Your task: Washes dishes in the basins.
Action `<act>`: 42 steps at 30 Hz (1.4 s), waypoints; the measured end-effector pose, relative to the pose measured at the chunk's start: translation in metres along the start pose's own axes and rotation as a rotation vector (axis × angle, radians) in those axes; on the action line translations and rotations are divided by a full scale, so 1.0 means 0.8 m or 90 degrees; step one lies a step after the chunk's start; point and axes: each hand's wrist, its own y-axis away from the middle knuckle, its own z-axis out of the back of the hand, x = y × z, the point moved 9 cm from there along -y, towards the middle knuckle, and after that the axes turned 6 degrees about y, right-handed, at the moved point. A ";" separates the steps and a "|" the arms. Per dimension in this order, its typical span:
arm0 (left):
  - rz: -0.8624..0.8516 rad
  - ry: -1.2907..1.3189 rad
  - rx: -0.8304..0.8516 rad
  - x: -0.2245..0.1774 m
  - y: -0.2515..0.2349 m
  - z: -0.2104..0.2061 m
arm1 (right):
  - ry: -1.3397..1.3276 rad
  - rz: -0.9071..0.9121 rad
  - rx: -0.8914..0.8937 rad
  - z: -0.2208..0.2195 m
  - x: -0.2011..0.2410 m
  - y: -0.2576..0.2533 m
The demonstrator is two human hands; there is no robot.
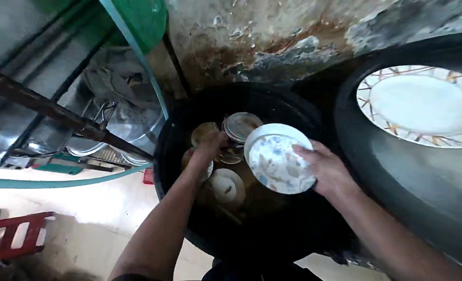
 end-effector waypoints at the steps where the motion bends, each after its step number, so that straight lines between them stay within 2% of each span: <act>1: 0.015 -0.128 -0.014 0.003 -0.010 0.014 | -0.004 0.008 -0.019 0.006 0.001 -0.005; 4: 0.051 -0.538 0.065 0.031 -0.022 0.014 | 0.009 -0.003 -0.032 0.004 -0.002 -0.007; 6: 0.036 -0.739 0.136 0.053 -0.020 0.003 | 0.041 -0.007 -0.026 -0.001 -0.003 -0.004; 9: -0.052 -0.844 0.175 0.069 -0.022 0.011 | 0.035 -0.012 -0.023 -0.002 -0.004 -0.005; 12: -0.043 -0.898 0.213 0.063 -0.019 0.033 | -0.025 -0.029 0.007 -0.006 -0.010 -0.011; 14: 0.002 -0.910 0.229 0.057 -0.016 0.054 | -0.041 -0.021 0.026 -0.008 -0.012 -0.013; 16: -0.004 -0.862 0.252 0.044 -0.005 0.068 | -0.034 0.008 0.024 -0.006 -0.008 -0.012; 18: -0.117 -0.779 0.210 0.008 0.017 0.076 | -0.035 0.039 0.008 -0.003 -0.003 -0.010; 20: -0.199 -0.646 0.093 -0.037 0.044 0.085 | -0.039 0.051 -0.013 0.001 0.000 -0.009; 21: -0.188 -0.564 0.034 -0.055 0.056 0.086 | -0.039 0.053 -0.018 0.002 0.000 -0.010; 23: -0.095 -0.388 -0.050 -0.064 0.065 0.082 | -0.046 0.042 -0.014 0.001 -0.003 -0.013; 26: 0.004 -0.138 -0.056 -0.026 0.048 0.041 | -0.043 -0.018 0.022 -0.008 -0.007 -0.008; 28: 0.041 -0.063 -0.051 0.000 0.029 -0.003 | -0.004 -0.045 0.057 -0.018 -0.009 -0.003; 32: -0.014 -0.182 0.043 0.001 0.010 -0.074 | 0.109 -0.068 0.131 -0.031 -0.016 0.002; 35: -0.024 -0.260 0.054 0.018 -0.005 -0.066 | 0.086 -0.028 0.067 -0.018 -0.013 -0.005; 37: -0.042 -0.486 0.144 0.049 -0.007 -0.073 | 0.017 -0.011 0.018 -0.005 -0.012 -0.012; 39: 0.009 -0.629 0.217 0.086 0.002 -0.083 | -0.052 -0.019 -0.025 0.003 -0.011 -0.014; 42: 0.066 -0.717 0.210 0.102 0.010 -0.080 | -0.084 -0.019 -0.058 0.010 -0.009 -0.015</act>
